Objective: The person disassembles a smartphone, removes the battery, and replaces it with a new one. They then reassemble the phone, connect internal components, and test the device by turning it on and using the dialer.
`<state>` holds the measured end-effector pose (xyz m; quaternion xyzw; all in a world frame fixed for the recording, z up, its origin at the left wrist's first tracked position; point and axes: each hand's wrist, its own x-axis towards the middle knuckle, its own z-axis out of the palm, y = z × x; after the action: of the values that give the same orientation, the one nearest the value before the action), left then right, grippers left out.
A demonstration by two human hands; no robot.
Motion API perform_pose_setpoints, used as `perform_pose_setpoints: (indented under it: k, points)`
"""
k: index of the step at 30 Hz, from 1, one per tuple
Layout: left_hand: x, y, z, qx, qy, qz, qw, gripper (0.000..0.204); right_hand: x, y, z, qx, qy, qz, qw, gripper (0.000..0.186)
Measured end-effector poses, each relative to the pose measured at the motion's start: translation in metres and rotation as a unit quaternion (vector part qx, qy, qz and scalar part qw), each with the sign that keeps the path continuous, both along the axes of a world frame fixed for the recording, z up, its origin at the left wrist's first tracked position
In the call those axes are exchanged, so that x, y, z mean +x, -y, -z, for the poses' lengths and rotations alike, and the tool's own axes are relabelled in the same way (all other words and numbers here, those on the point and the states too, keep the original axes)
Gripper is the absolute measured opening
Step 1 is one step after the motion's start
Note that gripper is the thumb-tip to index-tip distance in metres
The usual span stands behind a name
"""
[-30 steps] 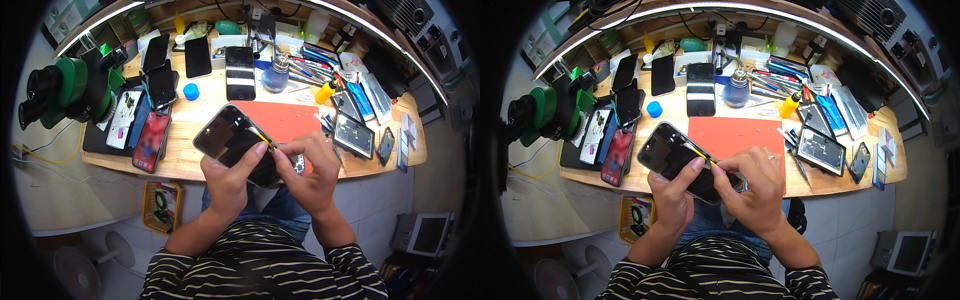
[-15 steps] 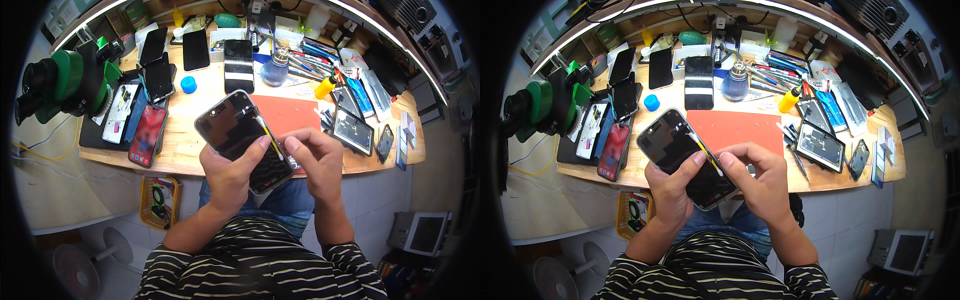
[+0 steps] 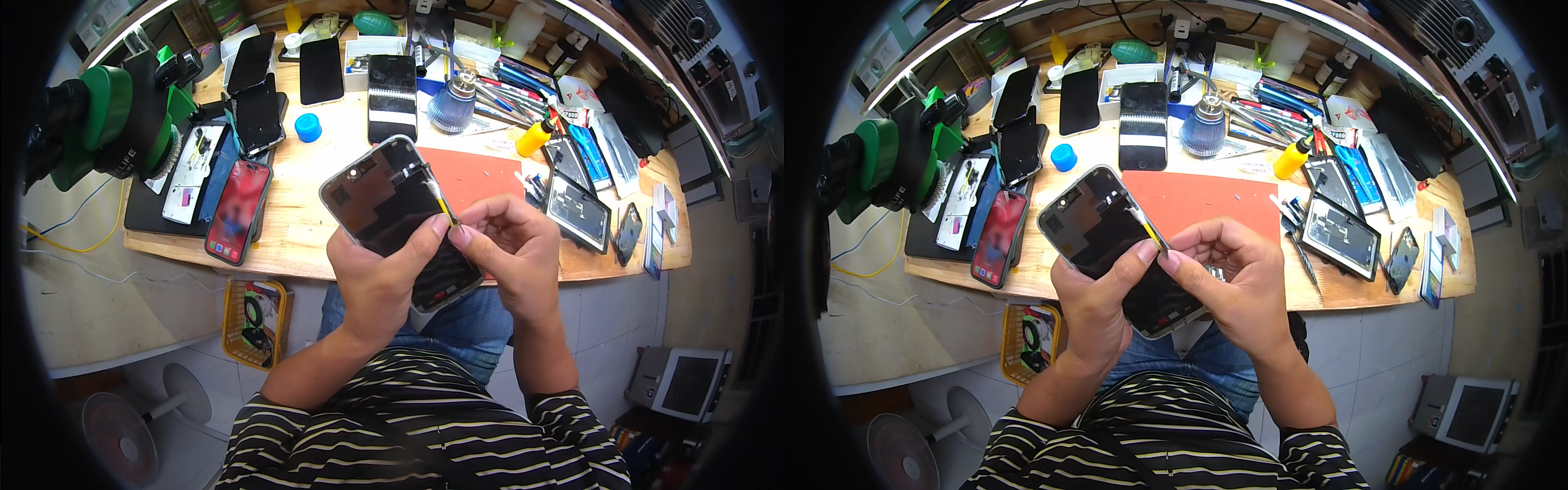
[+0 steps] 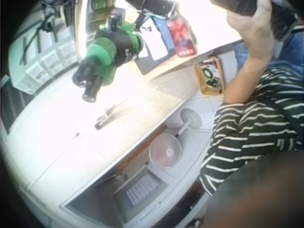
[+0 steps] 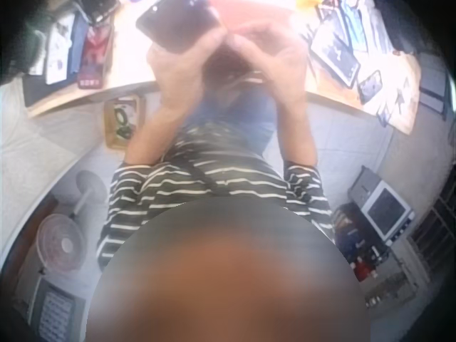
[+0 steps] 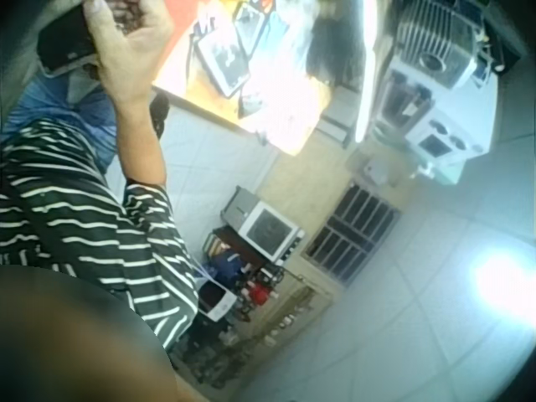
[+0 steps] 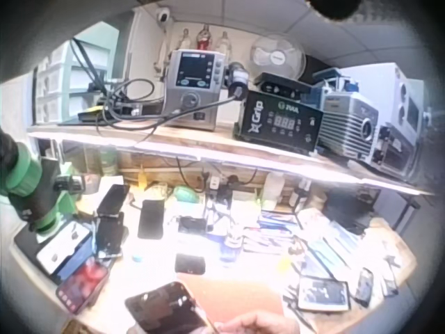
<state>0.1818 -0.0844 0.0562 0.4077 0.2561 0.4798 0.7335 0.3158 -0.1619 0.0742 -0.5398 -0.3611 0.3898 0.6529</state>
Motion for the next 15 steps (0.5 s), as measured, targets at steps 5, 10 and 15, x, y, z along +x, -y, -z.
perform_pose_setpoints:
  k: [5,10,15]
  points:
    - [-0.003,0.001,-0.001,-0.006,-0.003,0.022,1.0,0.028,-0.004,0.004,-0.001,0.007,0.06,0.035,0.998,0.017]
    - [-0.01,0.008,-0.003,-0.017,-0.027,0.035,0.999,0.031,-0.007,0.011,0.002,0.027,0.041,0.03,0.998,0.018]
    - [-0.009,0.01,-0.002,-0.028,-0.001,0.04,0.999,0.031,-0.006,0.013,0.005,0.039,0.009,0.016,0.999,0.019]
